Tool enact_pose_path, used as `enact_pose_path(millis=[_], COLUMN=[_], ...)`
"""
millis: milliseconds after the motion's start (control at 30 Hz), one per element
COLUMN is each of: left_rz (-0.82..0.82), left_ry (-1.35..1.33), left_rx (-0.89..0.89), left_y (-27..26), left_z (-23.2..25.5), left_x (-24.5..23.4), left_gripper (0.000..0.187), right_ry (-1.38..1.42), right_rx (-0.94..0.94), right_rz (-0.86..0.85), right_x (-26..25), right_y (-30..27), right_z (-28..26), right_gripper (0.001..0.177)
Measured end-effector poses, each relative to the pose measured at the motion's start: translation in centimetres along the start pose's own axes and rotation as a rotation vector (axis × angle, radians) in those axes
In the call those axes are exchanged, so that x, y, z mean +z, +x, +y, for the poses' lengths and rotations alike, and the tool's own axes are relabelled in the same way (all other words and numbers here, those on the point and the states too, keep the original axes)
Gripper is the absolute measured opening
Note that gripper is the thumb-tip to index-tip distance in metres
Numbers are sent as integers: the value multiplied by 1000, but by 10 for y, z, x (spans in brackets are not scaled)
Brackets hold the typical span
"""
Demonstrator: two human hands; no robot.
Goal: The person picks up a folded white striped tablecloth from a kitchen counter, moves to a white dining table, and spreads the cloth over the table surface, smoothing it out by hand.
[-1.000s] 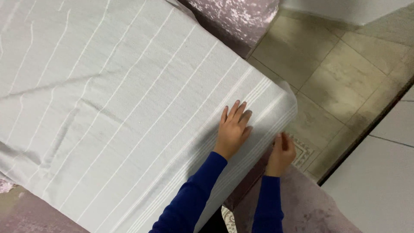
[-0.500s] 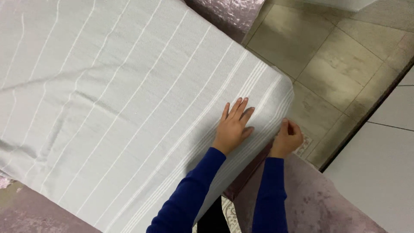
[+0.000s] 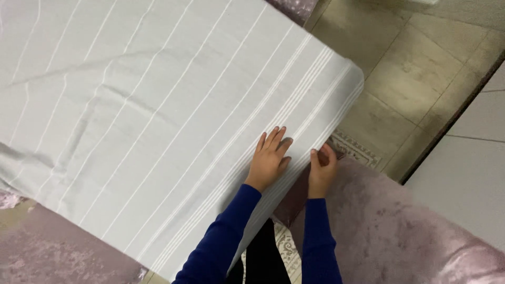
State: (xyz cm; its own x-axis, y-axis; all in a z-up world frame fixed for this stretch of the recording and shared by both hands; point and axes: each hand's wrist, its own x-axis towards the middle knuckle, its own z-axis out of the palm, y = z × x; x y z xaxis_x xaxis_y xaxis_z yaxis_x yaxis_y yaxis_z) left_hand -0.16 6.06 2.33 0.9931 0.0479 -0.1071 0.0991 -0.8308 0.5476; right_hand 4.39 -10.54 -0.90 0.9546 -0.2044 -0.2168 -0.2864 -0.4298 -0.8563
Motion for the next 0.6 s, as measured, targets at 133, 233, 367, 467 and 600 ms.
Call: enact_pose_path(millis=[133, 233, 367, 467, 600], left_rz=[-11, -26, -34, -49, -70], left_ry=[-24, -23, -36, -3, 4], left_rx=[1, 14, 21, 30, 48], left_y=[-41, -73, -125, -164, -218], left_z=[-4, -13, -27, -39, -52], left_x=[1, -2, -4, -1, -3], left_gripper=[55, 52, 46, 47, 50], right_ry=[43, 32, -39, -1, -50], right_rx=[69, 116, 139, 121, 134], right_rz=[-12, -27, -71, -75, -106], right_x=[-1, 1, -10, -5, -8], right_y=[-49, -86, -138, -171, -222], right_z=[30, 30, 20, 44, 59], right_gripper=[47, 47, 51, 46, 46])
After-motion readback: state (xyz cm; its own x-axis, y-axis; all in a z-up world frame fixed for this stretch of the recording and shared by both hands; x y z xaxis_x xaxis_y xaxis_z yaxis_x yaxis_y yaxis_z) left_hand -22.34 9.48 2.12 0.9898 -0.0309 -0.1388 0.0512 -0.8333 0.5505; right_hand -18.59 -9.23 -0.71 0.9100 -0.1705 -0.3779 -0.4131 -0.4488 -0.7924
